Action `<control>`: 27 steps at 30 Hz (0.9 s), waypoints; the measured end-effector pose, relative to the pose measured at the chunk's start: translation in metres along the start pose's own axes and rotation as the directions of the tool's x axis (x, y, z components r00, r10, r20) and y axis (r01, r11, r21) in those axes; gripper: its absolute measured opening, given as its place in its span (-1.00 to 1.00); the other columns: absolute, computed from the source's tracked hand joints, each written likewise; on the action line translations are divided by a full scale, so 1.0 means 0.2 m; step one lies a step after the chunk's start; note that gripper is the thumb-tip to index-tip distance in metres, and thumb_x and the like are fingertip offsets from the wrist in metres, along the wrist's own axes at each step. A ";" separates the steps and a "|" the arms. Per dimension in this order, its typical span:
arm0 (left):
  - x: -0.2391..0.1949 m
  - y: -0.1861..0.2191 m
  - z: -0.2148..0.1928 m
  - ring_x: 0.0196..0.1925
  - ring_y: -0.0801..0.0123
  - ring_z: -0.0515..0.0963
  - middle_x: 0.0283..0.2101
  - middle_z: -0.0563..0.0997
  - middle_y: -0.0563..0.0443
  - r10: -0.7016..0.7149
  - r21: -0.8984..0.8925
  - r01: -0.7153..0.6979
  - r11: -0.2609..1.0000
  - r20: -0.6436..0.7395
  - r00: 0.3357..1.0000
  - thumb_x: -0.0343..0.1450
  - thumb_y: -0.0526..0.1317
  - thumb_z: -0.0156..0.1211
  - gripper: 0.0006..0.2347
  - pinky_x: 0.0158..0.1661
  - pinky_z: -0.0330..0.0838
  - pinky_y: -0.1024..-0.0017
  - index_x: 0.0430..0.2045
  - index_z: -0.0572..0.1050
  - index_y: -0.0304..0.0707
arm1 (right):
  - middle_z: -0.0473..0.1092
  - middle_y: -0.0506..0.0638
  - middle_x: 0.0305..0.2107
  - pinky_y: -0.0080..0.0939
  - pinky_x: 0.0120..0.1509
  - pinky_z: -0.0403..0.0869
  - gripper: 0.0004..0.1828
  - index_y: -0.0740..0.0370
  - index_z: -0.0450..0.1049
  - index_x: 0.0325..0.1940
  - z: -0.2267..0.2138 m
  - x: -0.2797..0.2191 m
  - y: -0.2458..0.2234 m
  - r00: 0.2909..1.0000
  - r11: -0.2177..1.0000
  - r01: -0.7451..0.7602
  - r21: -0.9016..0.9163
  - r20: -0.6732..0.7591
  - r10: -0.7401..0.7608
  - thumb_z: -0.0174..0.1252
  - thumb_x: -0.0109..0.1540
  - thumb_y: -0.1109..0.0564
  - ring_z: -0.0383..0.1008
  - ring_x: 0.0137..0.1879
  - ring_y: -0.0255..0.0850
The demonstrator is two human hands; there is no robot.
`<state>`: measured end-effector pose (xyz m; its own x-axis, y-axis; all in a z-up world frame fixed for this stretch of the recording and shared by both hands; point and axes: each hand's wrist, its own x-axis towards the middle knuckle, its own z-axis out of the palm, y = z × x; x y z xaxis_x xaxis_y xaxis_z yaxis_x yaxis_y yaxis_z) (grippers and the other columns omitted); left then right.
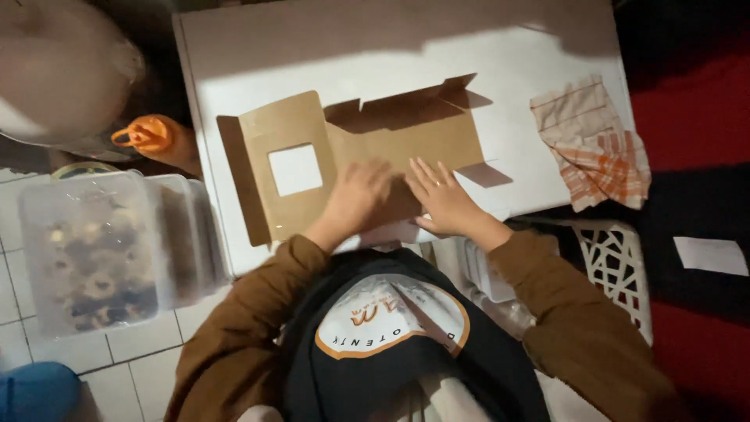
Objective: The person handles a plastic bag and a receipt at a cluttered counter, then moves to a white surface to fold and assemble a flat cardboard box. They fold the flaps, form the box shape, and place a sticker on the front window.
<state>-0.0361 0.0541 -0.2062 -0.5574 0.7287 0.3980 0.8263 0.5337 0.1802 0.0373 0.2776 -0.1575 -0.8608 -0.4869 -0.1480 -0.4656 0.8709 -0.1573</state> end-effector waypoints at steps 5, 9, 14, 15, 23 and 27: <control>-0.01 0.29 0.07 0.47 -0.17 0.15 0.43 0.21 -0.21 -0.064 0.013 0.062 0.998 0.289 0.955 0.20 0.29 0.32 -0.19 0.29 0.04 -0.30 0.36 0.23 0.09 | -0.01 0.24 0.48 0.32 0.57 0.01 -0.03 0.19 0.06 0.53 0.20 -0.17 0.17 0.999 0.999 -0.035 -0.007 0.016 0.035 0.06 0.22 -0.42 -0.09 0.60 0.10; 0.00 0.33 0.15 0.41 -0.14 0.26 0.36 0.33 -0.21 -0.122 0.072 0.108 0.992 0.225 0.967 0.18 0.39 0.25 -0.23 0.22 0.14 -0.33 0.24 0.35 0.04 | 0.36 0.32 0.20 0.35 0.32 0.35 -0.22 0.30 0.32 0.37 0.36 -0.17 0.30 0.910 0.961 0.192 -0.201 -0.330 -0.251 0.05 0.30 -0.34 0.31 0.39 0.21; 0.04 0.32 0.26 0.01 0.22 0.51 -0.08 0.50 0.09 -0.113 0.140 0.075 0.987 0.292 0.950 0.41 -0.16 0.12 -0.74 -0.09 0.45 0.18 -0.02 0.53 0.06 | 0.43 -0.04 -0.34 -0.25 -0.18 0.54 -0.80 0.17 0.50 -0.10 0.45 -0.13 0.44 0.871 0.923 0.228 -0.310 -0.358 -0.336 0.05 0.22 0.27 0.53 -0.16 -0.11; 0.07 0.30 0.29 0.01 0.22 0.51 -0.08 0.50 0.09 -0.118 0.143 0.079 0.986 0.290 0.950 0.41 -0.16 0.12 -0.74 -0.09 0.45 0.18 -0.02 0.53 0.06 | 0.43 -0.04 -0.34 -0.25 -0.18 0.54 -0.80 0.17 0.50 -0.10 0.37 -0.12 0.43 0.869 0.921 0.233 -0.313 -0.358 -0.341 0.05 0.22 0.27 0.53 -0.16 -0.11; 0.38 0.06 0.33 -0.34 0.03 0.71 -0.43 0.61 -0.12 -0.337 0.020 0.383 0.923 0.519 0.786 0.26 -0.32 0.25 -0.91 -0.42 0.61 0.03 -0.44 0.63 -0.25 | 0.51 0.33 -0.13 0.15 0.15 0.50 -0.64 0.39 0.50 0.00 -0.19 0.24 0.45 0.932 0.984 -0.109 0.141 0.360 0.052 0.33 0.16 0.19 0.52 0.07 0.25; 0.44 0.04 0.39 -0.50 0.00 0.65 -0.60 0.43 -0.02 -0.446 0.079 0.452 0.889 0.378 0.811 0.24 -0.37 0.20 -0.98 -0.56 0.55 0.06 -0.59 0.49 -0.32 | 0.55 0.23 -0.39 0.12 -0.03 0.55 -0.56 0.36 0.60 -0.24 -0.02 0.37 0.56 0.927 0.987 -0.154 0.042 0.351 0.130 0.52 -0.15 0.19 0.59 -0.10 0.23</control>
<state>-0.0840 0.1563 -0.2401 -0.8514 0.5154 -0.0975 0.4762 0.8374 0.2685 -0.0785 0.3389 -0.1812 -0.7869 -0.3614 -0.5002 -0.3180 0.9321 -0.1733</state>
